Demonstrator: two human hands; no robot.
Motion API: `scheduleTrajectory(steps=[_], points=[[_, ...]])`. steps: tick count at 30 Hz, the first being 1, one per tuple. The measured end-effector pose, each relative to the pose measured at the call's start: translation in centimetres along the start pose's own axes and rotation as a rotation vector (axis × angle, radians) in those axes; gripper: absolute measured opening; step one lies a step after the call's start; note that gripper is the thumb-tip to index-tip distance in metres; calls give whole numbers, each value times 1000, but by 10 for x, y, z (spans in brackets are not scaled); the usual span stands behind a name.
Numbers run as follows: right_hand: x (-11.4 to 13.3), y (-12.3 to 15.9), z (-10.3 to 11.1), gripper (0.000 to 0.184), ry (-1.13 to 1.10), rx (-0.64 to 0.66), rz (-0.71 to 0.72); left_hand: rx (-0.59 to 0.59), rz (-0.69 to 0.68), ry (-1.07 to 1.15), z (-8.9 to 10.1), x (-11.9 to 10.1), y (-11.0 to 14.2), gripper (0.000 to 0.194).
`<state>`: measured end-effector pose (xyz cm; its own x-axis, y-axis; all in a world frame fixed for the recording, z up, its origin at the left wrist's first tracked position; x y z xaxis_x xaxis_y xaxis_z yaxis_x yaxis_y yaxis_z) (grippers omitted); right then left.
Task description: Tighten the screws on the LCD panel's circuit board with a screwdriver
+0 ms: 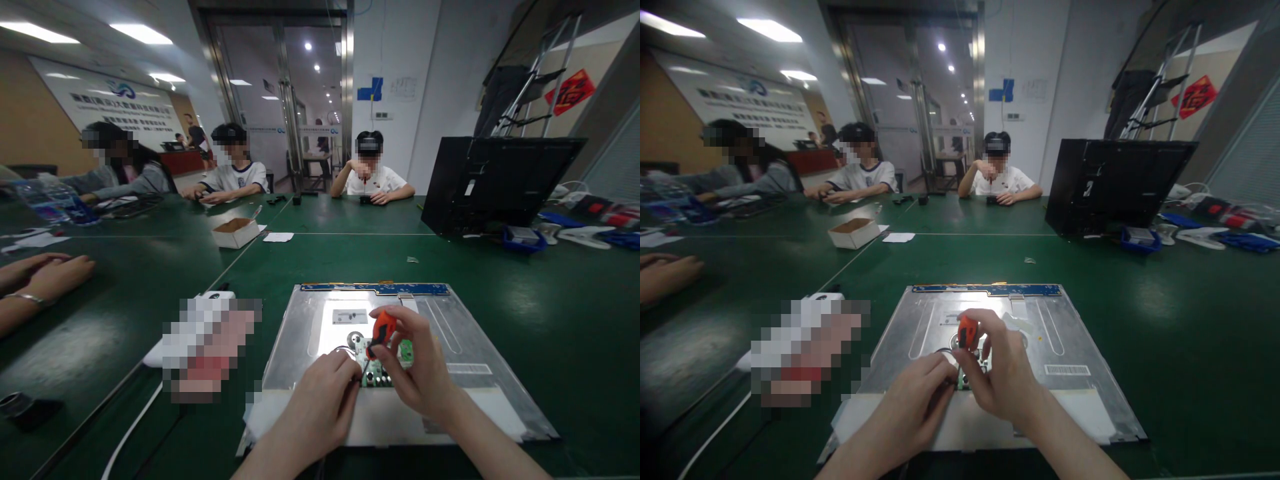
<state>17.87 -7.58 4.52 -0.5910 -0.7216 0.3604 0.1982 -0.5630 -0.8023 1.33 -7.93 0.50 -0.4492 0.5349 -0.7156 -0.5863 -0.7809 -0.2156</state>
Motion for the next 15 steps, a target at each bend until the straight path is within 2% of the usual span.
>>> scheduleTrajectory(steps=[5,11,15], points=[[0,-2,-1,46,-33,-104,5,-7,-11,-7,0,-1,0,17],[1,-5,1,39,80,-67,33,-13,-4,-25,-1,-1,0,16],[1,-4,1,43,107,9,29,-8,2,-16,-1,-1,-1,17]])
Point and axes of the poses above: each hand's wrist, its own y-axis away from the middle knuckle, its own z-axis out of the back of the hand, x = y × z, the point moved 3 cm from there along -y, towards the middle knuckle, and after that the axes turned 14 degrees about y, right-handed, at the moved point
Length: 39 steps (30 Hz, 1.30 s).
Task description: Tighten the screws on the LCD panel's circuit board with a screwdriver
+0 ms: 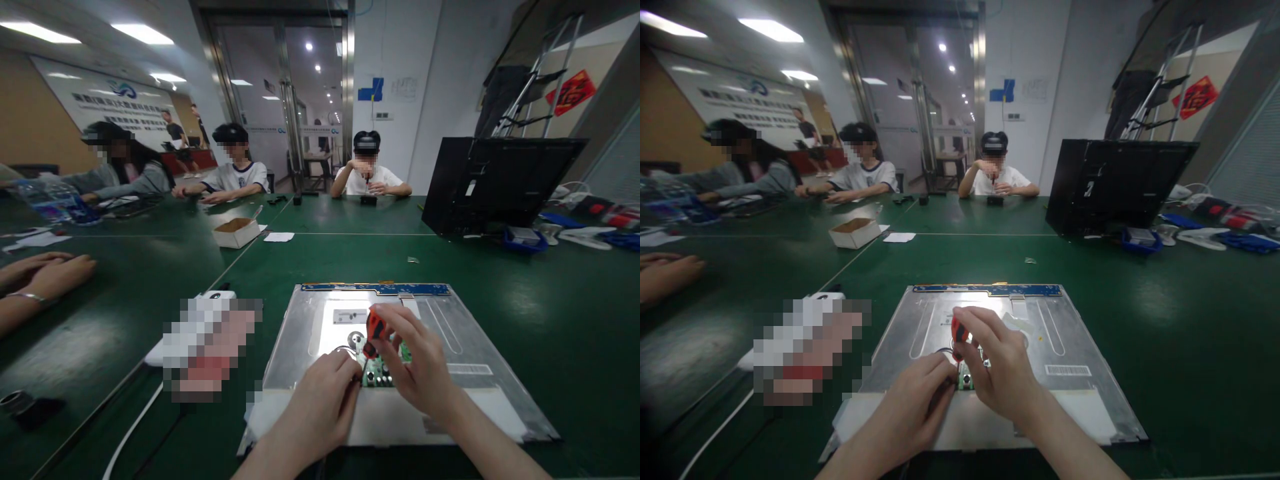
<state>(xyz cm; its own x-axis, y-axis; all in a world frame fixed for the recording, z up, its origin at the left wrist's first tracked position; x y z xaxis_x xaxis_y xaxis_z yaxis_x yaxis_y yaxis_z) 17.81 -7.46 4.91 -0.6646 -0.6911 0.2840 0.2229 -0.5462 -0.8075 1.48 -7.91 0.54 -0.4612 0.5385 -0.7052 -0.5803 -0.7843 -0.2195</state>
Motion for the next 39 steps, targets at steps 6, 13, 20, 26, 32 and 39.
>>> scheduleTrajectory(steps=[6,13,20,26,32,39], points=[[-1,2,-2,46,-91,-63,-23,11,-6,10,0,1,0,18],[0,2,-4,47,-163,-168,-69,5,-13,11,0,1,1,18],[-2,2,-2,45,-115,-51,-25,11,4,0,0,-1,1,18],[-2,1,-1,48,-106,2,-22,12,3,-6,1,-1,1,18],[-1,1,-1,45,-148,-100,-75,3,-12,-4,1,-1,1,18],[-1,0,0,42,-84,-86,-48,-6,-7,-22,2,-2,1,18]])
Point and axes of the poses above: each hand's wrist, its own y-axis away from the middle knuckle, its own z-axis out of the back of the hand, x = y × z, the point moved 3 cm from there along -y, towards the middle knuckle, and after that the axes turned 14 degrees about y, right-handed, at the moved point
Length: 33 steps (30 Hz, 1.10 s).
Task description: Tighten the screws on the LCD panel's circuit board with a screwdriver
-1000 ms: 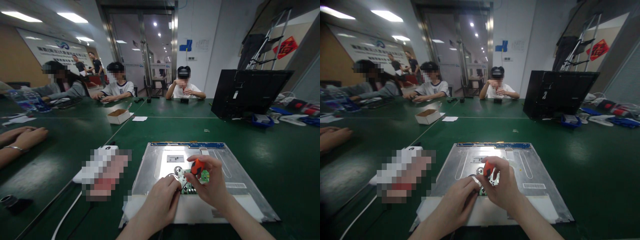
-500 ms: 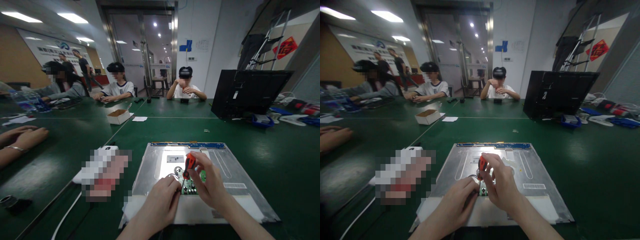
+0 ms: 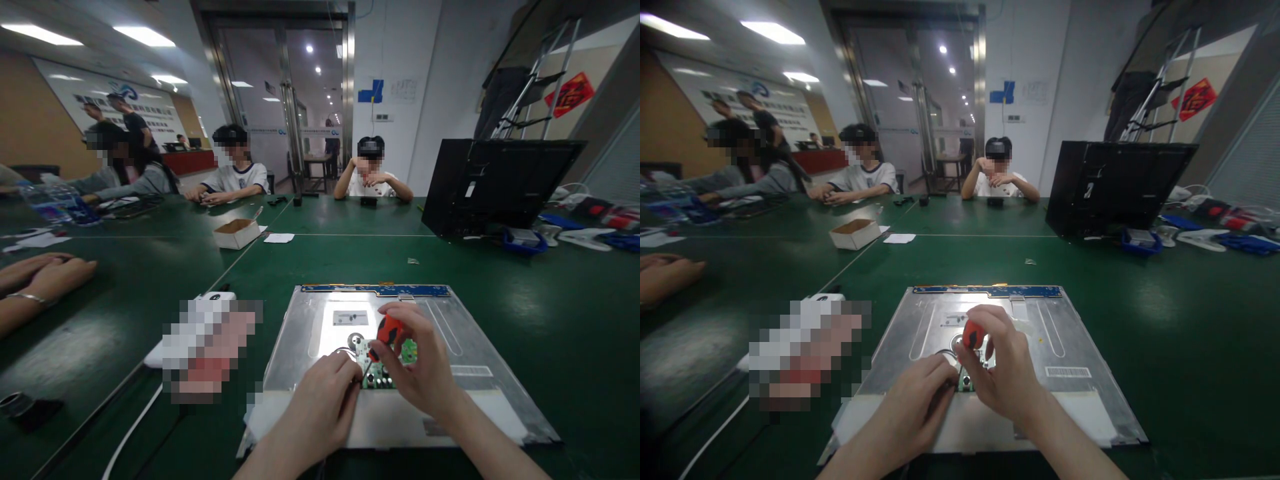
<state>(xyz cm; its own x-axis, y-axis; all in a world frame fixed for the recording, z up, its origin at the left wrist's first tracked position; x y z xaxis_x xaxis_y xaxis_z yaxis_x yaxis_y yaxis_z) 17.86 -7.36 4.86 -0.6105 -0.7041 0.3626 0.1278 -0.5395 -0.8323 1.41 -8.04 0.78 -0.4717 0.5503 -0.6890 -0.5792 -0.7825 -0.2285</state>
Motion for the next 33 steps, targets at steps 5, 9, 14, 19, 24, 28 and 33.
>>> scheduleTrajectory(steps=[5,9,14,19,24,28,33], points=[[1,-2,1,45,23,67,46,-11,-20,6,-1,1,0,18],[0,0,0,48,-26,62,35,2,-12,13,-1,2,0,18],[0,2,0,44,-57,-78,-9,-10,-11,13,0,1,0,18],[2,0,1,44,-50,-79,-11,2,-1,16,-1,2,0,18],[0,1,1,46,-49,15,20,16,13,11,-1,2,0,17],[-1,1,1,46,-35,65,35,19,16,9,-1,1,0,17],[1,-1,2,45,-21,74,28,19,13,9,-1,1,0,17]])
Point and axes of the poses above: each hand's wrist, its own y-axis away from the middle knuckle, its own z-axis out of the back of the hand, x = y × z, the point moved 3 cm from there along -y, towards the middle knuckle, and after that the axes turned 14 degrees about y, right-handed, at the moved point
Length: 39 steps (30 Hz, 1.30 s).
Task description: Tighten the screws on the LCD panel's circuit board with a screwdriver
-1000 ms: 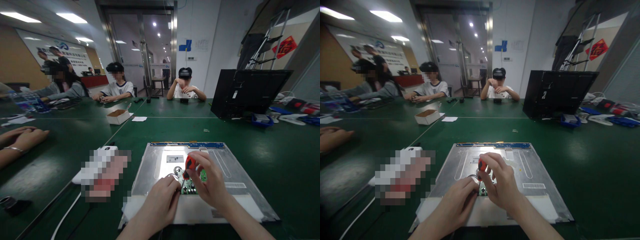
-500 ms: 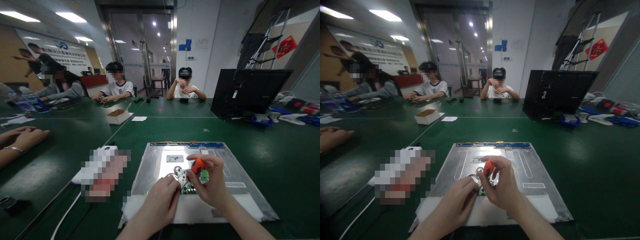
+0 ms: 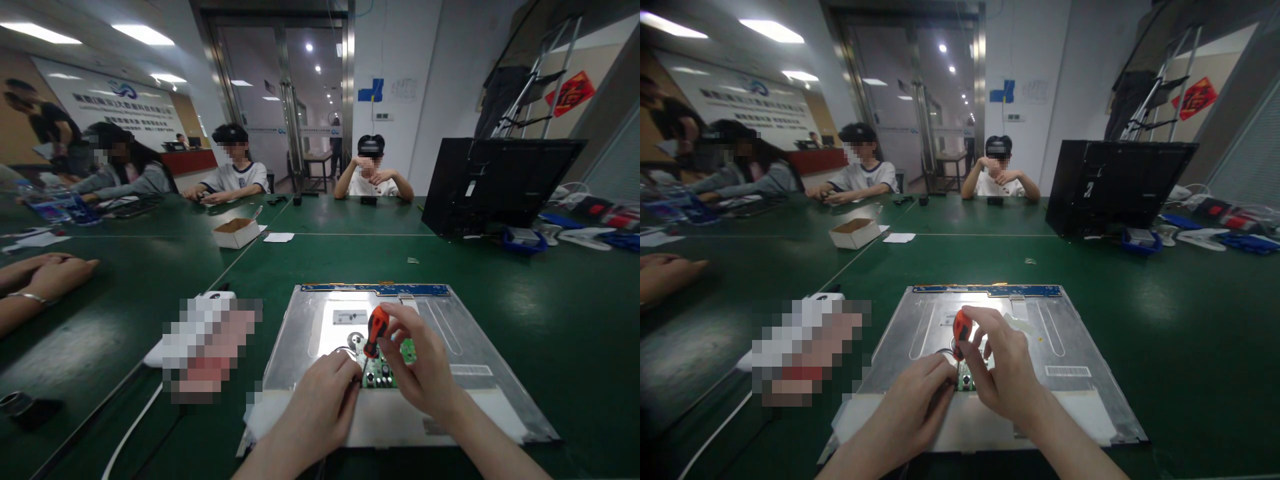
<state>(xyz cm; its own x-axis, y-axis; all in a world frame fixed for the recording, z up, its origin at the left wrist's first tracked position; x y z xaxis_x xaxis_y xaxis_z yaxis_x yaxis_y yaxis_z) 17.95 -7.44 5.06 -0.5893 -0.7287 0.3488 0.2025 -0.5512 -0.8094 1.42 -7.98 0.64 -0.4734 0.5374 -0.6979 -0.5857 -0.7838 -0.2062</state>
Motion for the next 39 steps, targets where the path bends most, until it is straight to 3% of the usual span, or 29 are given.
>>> scheduleTrajectory(steps=[6,19,30,39], points=[[1,1,0,43,-2,-117,-28,-4,-4,17,0,0,0,18],[0,-1,-1,46,31,34,3,-18,-21,8,-1,2,-1,16],[-1,1,0,40,12,-86,-73,-25,-24,17,0,1,0,17],[-1,-2,1,41,69,-27,-17,-21,-24,8,-1,1,0,17]])
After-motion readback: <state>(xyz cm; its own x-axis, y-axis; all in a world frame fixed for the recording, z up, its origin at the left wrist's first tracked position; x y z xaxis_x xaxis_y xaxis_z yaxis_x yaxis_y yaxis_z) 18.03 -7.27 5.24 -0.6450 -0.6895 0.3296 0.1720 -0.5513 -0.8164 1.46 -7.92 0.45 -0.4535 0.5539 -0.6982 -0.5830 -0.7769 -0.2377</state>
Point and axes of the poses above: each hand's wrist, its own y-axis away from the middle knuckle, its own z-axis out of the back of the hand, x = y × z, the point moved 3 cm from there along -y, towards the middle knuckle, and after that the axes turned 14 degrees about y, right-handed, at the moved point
